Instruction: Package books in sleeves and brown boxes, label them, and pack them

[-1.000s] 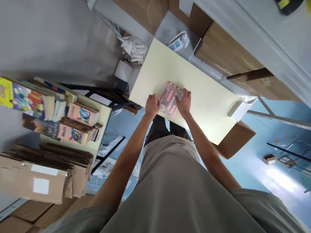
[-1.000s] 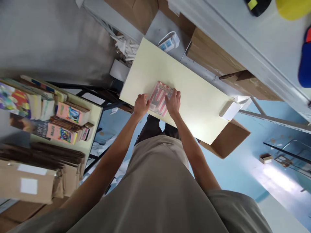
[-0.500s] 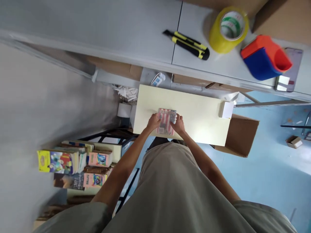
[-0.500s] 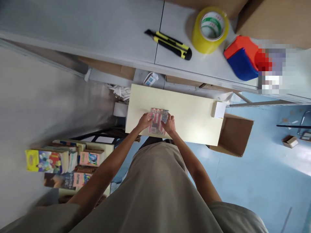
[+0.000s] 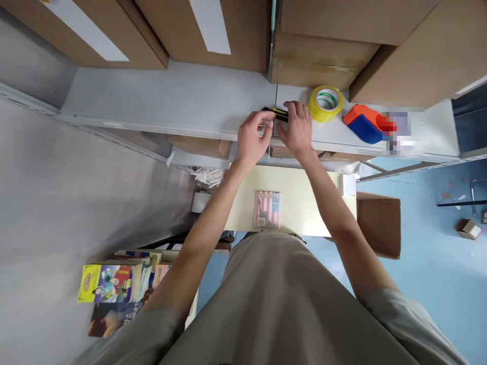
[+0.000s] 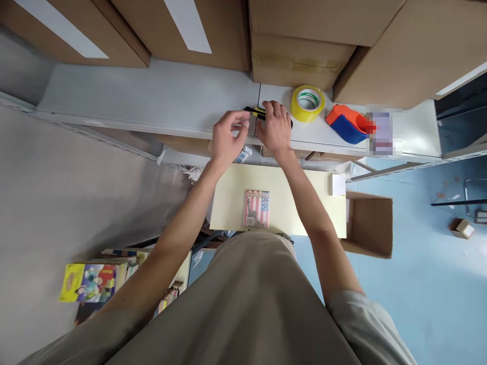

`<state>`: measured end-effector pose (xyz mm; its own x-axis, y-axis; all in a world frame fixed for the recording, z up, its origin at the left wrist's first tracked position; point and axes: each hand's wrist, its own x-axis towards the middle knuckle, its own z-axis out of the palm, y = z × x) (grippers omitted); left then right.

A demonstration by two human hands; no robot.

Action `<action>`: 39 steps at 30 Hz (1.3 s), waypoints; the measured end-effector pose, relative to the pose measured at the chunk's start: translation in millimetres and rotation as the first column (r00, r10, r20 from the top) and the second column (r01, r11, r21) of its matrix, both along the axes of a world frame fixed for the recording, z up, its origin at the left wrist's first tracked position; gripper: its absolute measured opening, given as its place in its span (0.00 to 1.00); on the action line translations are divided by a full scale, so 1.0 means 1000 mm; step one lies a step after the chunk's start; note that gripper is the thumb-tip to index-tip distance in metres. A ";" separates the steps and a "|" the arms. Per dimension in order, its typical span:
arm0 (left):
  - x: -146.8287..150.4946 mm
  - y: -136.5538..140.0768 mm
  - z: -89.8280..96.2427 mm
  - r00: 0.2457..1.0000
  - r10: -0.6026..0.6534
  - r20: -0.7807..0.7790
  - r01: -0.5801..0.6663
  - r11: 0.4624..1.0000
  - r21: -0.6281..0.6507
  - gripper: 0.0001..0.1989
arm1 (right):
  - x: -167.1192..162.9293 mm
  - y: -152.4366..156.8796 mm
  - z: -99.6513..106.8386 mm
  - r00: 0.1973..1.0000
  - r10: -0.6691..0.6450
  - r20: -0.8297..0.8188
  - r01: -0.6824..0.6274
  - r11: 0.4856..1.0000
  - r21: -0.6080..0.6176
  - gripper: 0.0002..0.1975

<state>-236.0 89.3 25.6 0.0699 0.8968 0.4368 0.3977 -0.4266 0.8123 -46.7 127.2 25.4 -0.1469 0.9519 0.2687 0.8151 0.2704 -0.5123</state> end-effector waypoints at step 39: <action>-0.089 -0.205 -0.316 0.685 -0.554 -0.473 0.144 0.740 -0.657 0.37 | -0.091 -0.276 -0.299 0.991 -0.119 0.052 0.119 0.667 -0.735 0.39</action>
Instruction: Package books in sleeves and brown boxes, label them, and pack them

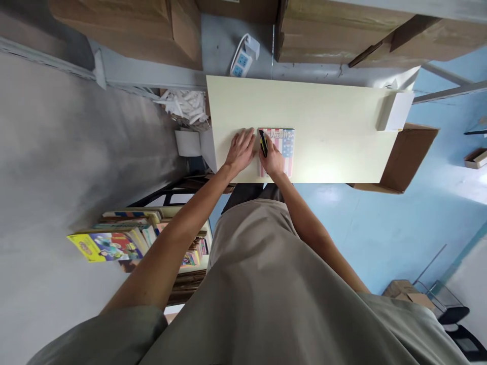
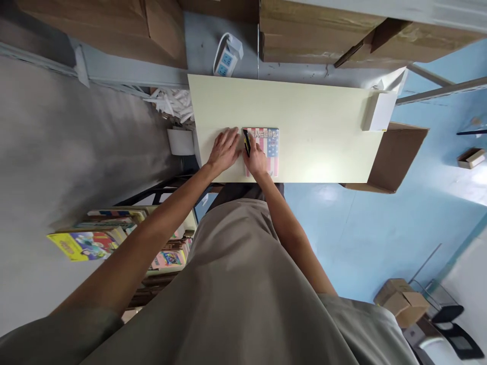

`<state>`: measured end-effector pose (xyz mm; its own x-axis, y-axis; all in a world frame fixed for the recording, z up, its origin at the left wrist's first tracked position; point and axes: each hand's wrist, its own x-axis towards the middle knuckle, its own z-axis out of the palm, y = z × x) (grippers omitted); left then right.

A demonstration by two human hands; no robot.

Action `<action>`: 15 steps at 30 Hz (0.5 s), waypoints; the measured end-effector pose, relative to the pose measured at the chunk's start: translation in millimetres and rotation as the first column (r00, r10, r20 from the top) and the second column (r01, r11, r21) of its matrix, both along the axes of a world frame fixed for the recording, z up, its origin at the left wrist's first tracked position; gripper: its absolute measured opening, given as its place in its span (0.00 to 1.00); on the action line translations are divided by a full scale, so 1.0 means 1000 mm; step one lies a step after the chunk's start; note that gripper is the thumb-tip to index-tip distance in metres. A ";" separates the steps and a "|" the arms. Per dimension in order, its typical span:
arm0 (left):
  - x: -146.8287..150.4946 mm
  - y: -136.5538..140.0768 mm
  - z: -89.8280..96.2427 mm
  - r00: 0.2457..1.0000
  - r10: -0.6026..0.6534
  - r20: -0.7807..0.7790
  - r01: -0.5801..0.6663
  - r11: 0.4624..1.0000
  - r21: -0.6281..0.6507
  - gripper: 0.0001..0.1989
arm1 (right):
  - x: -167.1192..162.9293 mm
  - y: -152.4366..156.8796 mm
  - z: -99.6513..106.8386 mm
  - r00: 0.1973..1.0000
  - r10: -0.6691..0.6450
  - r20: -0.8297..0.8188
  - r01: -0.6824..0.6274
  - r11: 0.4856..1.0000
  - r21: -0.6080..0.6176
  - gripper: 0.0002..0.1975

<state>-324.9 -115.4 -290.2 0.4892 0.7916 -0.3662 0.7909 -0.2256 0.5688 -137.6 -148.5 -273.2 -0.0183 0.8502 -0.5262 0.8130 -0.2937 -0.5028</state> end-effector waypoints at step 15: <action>-0.009 0.003 0.015 0.999 -0.013 0.040 0.015 0.999 -0.042 0.39 | -0.038 0.013 0.034 0.994 0.003 0.111 0.014 0.988 -0.151 0.41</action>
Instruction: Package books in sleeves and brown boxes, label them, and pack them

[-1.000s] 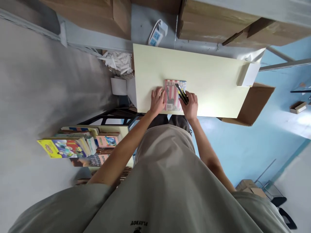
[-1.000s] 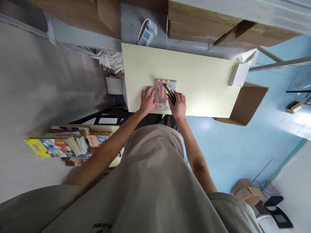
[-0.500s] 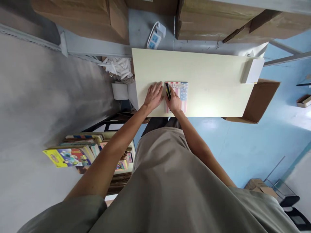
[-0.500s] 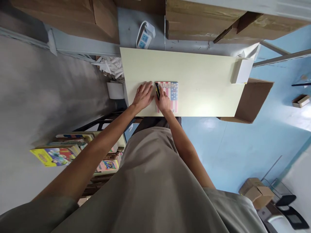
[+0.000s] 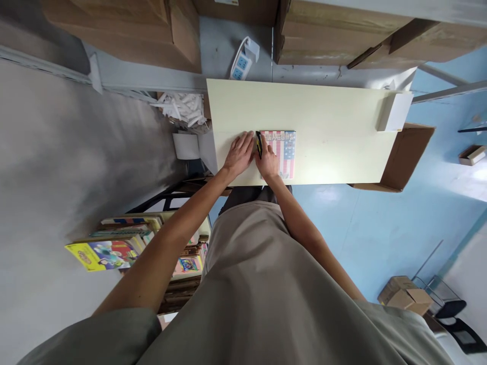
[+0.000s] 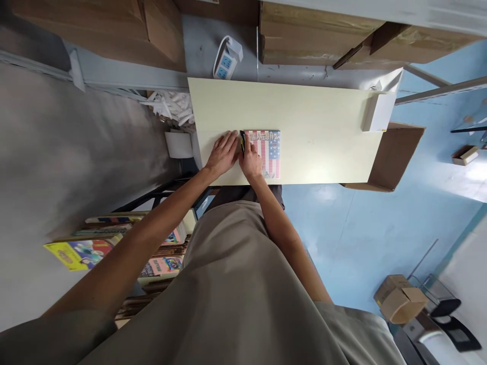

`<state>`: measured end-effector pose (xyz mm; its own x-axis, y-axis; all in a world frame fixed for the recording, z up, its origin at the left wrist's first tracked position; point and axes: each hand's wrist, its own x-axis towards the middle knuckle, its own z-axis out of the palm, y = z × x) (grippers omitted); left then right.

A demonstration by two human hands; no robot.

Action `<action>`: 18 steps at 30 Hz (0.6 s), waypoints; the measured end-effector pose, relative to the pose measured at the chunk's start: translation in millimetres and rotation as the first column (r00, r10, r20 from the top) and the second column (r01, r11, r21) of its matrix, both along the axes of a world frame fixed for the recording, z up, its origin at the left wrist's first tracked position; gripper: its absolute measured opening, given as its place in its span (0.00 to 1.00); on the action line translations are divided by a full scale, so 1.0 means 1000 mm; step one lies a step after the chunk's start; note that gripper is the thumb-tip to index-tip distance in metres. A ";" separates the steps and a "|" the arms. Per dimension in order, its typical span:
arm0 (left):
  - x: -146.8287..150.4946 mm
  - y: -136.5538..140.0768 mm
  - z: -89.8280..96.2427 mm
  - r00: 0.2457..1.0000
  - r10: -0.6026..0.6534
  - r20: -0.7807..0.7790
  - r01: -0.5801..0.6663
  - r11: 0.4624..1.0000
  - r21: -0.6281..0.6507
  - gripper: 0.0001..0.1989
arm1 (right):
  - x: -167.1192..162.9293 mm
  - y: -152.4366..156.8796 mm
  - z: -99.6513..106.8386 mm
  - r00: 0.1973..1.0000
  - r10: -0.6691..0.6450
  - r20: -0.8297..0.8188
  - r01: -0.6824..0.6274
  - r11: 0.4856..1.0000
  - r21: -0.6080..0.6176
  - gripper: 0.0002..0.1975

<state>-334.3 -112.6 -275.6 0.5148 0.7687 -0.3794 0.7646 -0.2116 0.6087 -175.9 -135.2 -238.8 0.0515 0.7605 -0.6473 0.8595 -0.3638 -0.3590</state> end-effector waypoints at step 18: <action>0.001 -0.005 -0.004 0.999 0.024 0.045 -0.025 1.000 0.011 0.40 | 0.001 0.003 -0.003 0.998 0.050 0.025 -0.050 0.999 0.009 0.39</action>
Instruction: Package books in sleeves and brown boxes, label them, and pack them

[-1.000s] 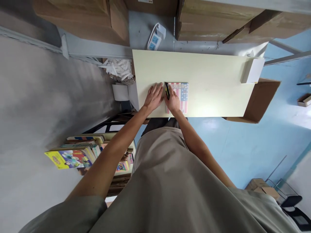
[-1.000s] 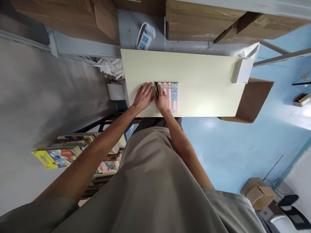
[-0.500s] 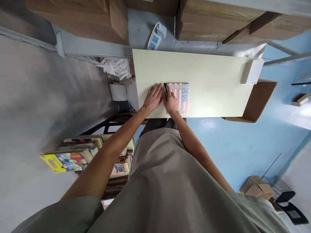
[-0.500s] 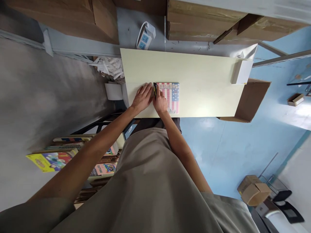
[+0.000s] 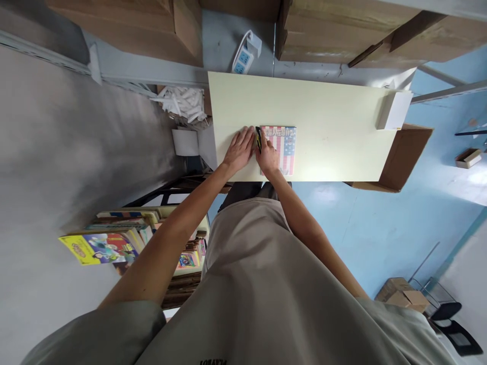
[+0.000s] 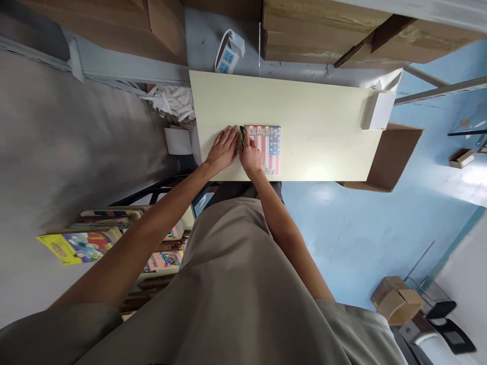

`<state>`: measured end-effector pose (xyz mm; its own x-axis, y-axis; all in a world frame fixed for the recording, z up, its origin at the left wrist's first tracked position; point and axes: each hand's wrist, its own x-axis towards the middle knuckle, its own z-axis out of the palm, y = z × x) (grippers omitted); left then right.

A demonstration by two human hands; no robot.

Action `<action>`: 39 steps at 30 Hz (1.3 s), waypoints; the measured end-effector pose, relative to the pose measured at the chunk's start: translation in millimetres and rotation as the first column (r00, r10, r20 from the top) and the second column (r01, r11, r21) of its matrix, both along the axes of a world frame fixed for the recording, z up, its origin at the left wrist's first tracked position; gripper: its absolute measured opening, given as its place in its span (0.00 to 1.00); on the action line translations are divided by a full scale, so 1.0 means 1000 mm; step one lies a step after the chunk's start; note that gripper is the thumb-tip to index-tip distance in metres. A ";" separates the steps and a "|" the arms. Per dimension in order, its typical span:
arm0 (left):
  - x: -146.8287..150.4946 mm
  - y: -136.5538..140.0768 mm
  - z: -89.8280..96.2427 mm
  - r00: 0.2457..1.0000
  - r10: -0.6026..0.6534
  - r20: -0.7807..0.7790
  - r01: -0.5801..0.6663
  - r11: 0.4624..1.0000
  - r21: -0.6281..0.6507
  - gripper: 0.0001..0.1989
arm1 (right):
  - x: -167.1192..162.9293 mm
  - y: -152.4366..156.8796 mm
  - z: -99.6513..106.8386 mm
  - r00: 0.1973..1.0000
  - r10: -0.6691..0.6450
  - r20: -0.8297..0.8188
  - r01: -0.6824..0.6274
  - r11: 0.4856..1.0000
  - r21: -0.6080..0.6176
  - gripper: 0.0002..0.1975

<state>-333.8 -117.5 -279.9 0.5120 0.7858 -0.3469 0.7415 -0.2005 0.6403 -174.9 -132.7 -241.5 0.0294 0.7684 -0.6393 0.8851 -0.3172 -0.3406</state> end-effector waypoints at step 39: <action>-0.007 0.000 -0.015 0.998 0.020 0.066 -0.026 0.996 0.089 0.42 | -0.008 -0.019 -0.012 0.999 0.010 0.049 -0.011 1.000 0.027 0.37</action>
<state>-340.4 -117.9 -295.0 0.5127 0.8241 -0.2407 0.7041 -0.2432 0.6672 -182.8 -151.8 -253.1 0.0517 0.7860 -0.6160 0.9040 -0.2990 -0.3056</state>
